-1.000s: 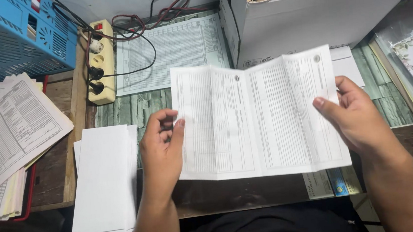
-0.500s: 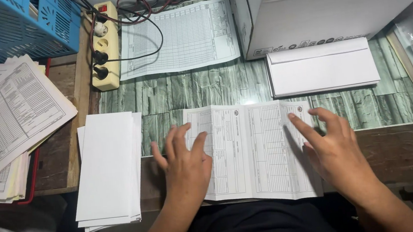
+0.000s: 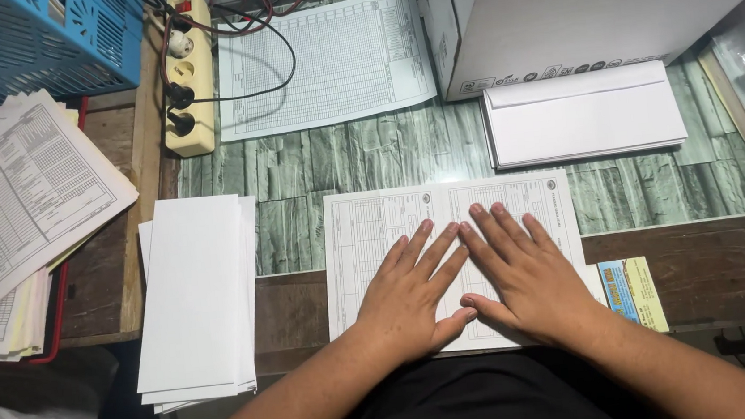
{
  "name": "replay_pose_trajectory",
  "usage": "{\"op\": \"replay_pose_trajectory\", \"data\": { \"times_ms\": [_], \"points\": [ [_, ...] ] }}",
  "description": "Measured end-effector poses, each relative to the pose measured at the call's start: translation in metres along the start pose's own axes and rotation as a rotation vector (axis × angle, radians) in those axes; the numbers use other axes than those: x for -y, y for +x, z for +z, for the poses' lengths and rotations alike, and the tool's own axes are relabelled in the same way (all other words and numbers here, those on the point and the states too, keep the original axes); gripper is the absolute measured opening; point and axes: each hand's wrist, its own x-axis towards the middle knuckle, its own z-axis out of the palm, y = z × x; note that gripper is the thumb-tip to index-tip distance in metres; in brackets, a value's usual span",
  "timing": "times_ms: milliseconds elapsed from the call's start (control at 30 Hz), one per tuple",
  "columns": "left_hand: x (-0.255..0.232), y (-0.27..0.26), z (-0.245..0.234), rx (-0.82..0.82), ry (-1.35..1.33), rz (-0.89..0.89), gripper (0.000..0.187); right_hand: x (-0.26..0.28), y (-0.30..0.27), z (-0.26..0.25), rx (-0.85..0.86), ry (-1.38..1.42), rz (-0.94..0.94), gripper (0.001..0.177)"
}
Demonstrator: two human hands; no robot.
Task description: Folding printed documents and inserting them into envelopes for mailing
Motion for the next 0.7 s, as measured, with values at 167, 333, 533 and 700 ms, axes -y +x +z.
{"op": "replay_pose_trajectory", "data": {
  "times_ms": [167,333,533,700],
  "points": [
    [0.003,-0.001,-0.023,0.132,-0.018,-0.194,0.089,-0.012,-0.01,0.005,0.021,-0.073,0.069,0.087],
    [0.011,-0.009,-0.03,0.147,-0.027,-0.372,0.096,-0.024,-0.018,-0.003,0.118,-0.062,0.181,0.094],
    [0.03,-0.019,-0.003,-0.051,0.367,-0.598,0.117,-0.041,-0.025,-0.007,0.14,-0.022,0.413,0.088],
    [0.003,0.008,0.017,-0.238,0.651,-0.246,0.106,-0.017,0.007,0.005,-0.177,0.131,0.033,0.079]
  ]
}}
